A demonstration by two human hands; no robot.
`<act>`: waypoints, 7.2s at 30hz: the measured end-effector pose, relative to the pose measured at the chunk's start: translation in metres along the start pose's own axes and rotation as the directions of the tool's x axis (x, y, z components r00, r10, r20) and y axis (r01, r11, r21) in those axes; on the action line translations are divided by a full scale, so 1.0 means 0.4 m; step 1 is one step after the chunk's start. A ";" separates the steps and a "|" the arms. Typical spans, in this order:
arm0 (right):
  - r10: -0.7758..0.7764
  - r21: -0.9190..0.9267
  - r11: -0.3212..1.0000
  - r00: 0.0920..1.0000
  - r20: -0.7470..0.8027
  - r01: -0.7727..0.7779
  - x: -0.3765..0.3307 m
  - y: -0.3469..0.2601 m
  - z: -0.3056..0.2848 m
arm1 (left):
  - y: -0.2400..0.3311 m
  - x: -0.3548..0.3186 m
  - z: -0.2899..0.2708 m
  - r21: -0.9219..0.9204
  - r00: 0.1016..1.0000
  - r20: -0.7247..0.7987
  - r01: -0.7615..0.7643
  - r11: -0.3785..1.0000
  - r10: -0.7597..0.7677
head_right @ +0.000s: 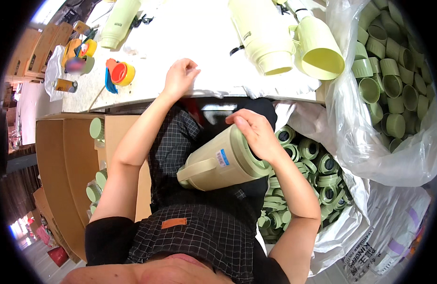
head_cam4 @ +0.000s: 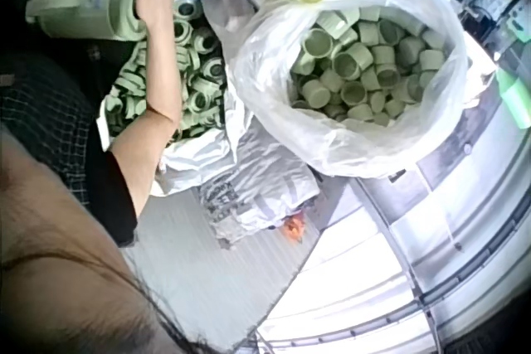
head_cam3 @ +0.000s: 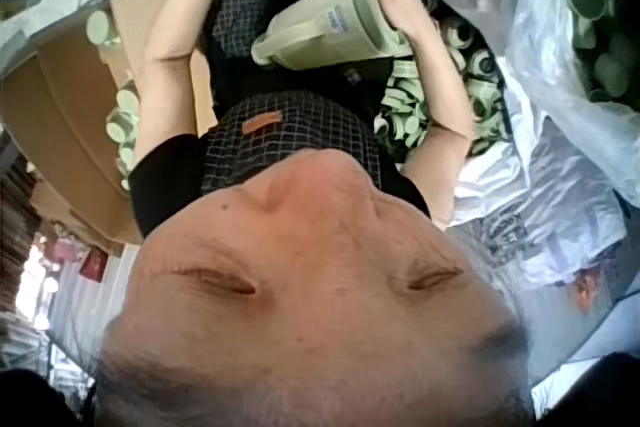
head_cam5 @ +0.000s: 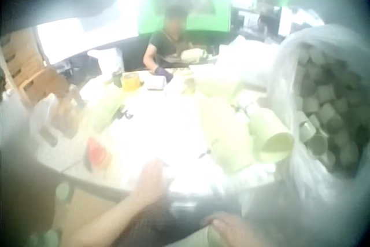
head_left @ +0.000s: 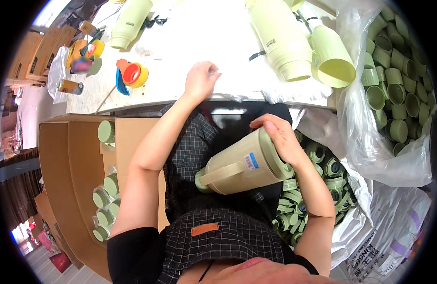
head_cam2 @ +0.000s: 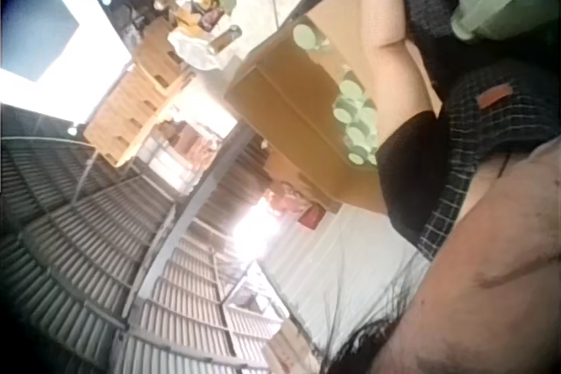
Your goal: The person assembles thermos flasks by inserting lids and placing the completed units into plastic bags before packing them into a cardboard box.
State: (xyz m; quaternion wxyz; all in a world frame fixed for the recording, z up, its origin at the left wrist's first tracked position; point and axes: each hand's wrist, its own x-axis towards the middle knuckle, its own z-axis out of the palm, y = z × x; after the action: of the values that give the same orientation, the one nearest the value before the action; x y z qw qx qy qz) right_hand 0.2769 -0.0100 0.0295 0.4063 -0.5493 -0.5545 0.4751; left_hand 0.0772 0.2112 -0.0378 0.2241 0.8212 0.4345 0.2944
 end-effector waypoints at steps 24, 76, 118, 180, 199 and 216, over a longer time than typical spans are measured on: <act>-0.114 0.202 0.950 0.866 -0.487 0.239 0.015 0.063 -0.027 | 0.375 -0.147 0.032 -0.714 0.861 0.482 0.493 0.497 -0.161; -0.581 -0.721 0.672 0.486 -0.653 -0.166 0.164 -0.030 0.016 | -0.700 -1.315 -0.846 0.342 0.361 -0.258 0.901 0.265 -0.896; 0.646 -0.829 0.366 0.756 -0.100 -0.423 -0.785 1.052 0.309 | 0.247 -0.461 -0.207 -0.487 0.470 0.699 0.865 0.122 -0.539; 0.592 0.710 0.687 0.447 -0.671 0.156 -0.528 0.427 -0.039 | 0.317 -0.441 -0.209 -0.484 0.923 0.378 0.268 0.833 -0.078; -0.011 0.069 0.993 0.680 -0.734 0.091 -0.321 0.143 0.010 | 0.254 -0.493 -0.244 -0.487 0.873 0.486 0.241 0.839 0.031; -0.486 -0.530 0.759 0.871 -0.076 0.378 -0.306 -0.101 0.064 | 0.239 -0.508 -0.244 -0.615 0.845 0.510 0.229 0.754 0.160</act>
State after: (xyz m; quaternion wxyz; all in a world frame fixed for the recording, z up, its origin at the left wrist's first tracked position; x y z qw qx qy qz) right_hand 0.2509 -0.1316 0.0719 0.4049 -0.5382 -0.7242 0.1480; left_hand -0.0245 0.0005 0.0342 0.6142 0.7294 0.2393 0.1831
